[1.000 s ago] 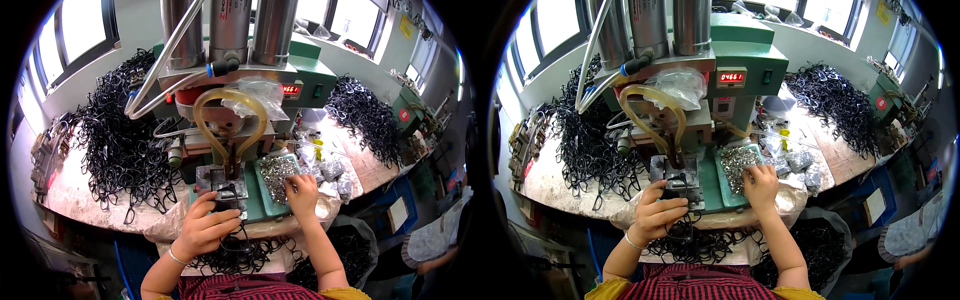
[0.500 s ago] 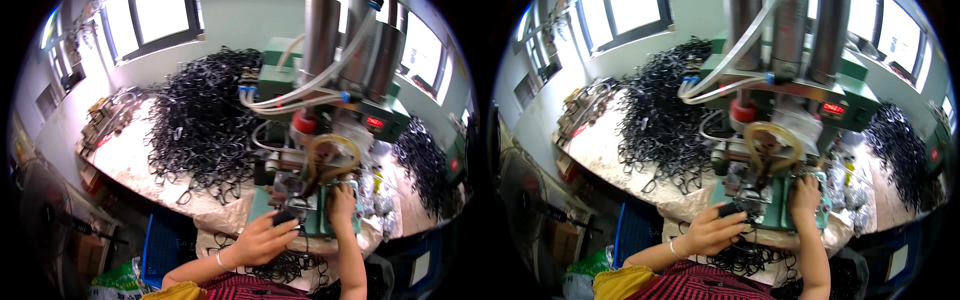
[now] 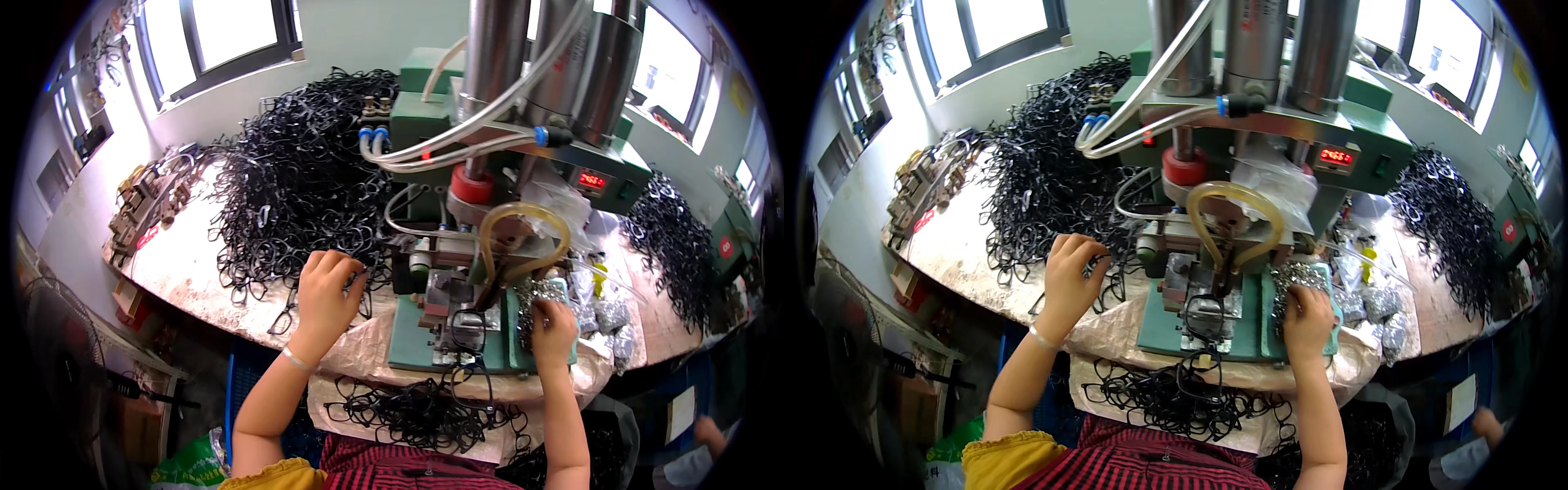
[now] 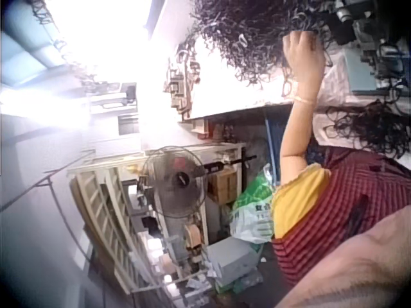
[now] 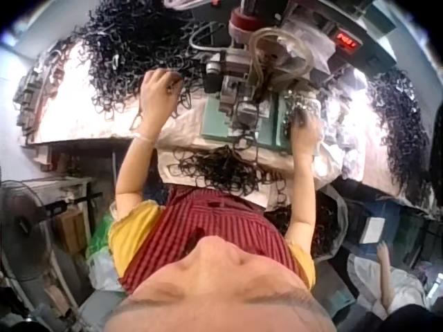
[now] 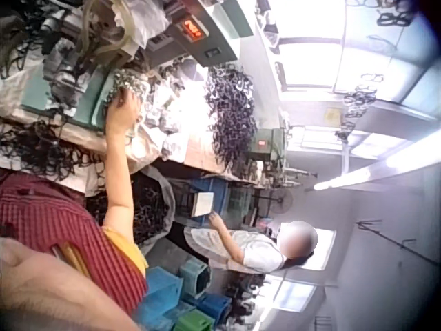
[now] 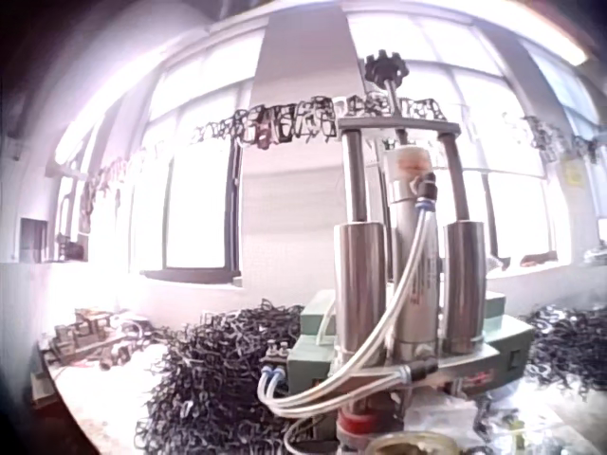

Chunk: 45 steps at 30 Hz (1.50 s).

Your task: The person repeatedly picks up black eyeglass frames from a pile, places them into a press machine, and fastens small metal screws into the hinge area. After each press, the person removes the frame and sets it aside. The process is repeated continuously with many frames visible on the workbench.

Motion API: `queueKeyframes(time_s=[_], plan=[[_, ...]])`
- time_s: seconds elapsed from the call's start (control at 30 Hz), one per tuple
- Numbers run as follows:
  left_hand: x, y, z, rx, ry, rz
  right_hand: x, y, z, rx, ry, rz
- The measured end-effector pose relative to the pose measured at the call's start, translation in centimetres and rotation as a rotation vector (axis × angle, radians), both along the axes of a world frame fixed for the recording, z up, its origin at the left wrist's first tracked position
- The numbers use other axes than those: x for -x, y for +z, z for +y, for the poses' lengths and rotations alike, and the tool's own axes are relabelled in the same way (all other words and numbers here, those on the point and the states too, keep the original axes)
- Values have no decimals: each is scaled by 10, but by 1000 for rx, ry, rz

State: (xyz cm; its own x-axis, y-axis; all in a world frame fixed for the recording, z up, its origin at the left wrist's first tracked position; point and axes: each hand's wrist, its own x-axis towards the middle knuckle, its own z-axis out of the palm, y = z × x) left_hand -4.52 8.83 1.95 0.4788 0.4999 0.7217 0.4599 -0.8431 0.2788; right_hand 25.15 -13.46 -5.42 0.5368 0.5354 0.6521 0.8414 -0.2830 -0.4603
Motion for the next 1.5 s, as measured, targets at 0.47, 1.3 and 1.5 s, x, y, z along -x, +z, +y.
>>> queueKeyframes(time_s=[0.47,1.3,1.5], plan=[[14,-90,21,948,-168,-767,40,34,-63,-136,105,456],[-40,14,-80,269,-766,-347,84,86,10,-243,550,884],[-55,2,-89,-71,-847,-22,1,-4,-23,220,-127,115]])
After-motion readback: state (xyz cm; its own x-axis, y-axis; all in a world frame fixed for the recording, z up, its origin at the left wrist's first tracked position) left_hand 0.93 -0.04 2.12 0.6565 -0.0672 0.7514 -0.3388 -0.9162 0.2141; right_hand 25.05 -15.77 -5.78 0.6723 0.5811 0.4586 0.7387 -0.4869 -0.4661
